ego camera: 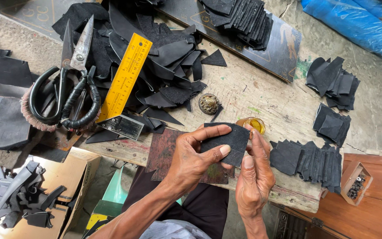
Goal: The person applies liquid from a jar to leather scraps using a finger and then joins pieces together or organizes them into stacks on a workbench.
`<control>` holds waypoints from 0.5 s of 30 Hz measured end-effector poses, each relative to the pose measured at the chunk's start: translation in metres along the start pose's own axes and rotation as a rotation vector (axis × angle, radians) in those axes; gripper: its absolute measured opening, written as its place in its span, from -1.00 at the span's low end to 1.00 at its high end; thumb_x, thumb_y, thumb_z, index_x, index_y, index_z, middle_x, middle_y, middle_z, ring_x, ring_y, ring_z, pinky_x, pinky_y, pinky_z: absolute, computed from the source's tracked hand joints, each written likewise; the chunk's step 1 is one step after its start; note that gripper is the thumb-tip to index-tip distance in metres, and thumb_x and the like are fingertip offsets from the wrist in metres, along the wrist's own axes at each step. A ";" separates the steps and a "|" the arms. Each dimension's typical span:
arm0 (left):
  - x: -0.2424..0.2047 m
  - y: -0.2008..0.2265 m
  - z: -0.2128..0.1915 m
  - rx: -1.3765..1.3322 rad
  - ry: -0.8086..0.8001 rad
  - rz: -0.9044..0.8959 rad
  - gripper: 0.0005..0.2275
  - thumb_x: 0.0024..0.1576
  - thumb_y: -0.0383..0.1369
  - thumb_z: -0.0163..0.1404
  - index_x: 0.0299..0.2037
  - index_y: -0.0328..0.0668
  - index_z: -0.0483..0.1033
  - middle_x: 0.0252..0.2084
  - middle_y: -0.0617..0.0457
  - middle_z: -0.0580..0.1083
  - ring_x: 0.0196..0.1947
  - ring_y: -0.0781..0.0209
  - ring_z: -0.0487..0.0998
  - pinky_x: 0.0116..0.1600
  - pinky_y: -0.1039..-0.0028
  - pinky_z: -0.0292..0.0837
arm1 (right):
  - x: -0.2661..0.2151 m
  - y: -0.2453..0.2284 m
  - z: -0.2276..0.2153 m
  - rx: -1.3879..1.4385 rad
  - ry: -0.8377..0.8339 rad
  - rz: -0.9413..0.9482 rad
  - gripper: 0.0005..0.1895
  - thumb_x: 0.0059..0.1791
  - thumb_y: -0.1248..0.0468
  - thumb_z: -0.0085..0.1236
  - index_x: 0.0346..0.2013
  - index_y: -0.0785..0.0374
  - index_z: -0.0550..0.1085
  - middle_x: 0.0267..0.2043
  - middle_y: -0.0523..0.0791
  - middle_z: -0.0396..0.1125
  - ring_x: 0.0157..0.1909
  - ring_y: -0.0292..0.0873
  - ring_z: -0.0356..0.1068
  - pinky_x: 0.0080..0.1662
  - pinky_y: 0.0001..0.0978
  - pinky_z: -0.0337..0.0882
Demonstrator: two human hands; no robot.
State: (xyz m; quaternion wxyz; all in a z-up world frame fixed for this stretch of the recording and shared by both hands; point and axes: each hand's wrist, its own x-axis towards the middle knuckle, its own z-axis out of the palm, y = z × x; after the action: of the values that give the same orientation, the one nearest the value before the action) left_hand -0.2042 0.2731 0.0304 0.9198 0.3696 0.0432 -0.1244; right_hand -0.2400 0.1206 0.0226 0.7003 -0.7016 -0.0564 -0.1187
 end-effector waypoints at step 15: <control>0.002 0.004 0.005 0.081 0.030 0.016 -0.64 0.10 -0.59 0.14 0.12 -0.59 0.49 -0.01 -0.09 0.43 -0.12 0.14 0.63 -0.16 0.39 0.65 | -0.003 -0.020 0.003 -0.504 -0.012 -0.126 -0.52 0.22 0.12 -0.22 0.35 0.31 0.34 0.42 0.09 0.20 0.50 0.02 0.15 0.47 -0.09 0.14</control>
State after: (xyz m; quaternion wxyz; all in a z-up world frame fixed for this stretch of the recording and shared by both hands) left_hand -0.2008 0.2720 0.0363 0.9042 0.4090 0.0490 -0.1129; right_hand -0.2478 0.1240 0.0409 0.4944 -0.8497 -0.0728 -0.1681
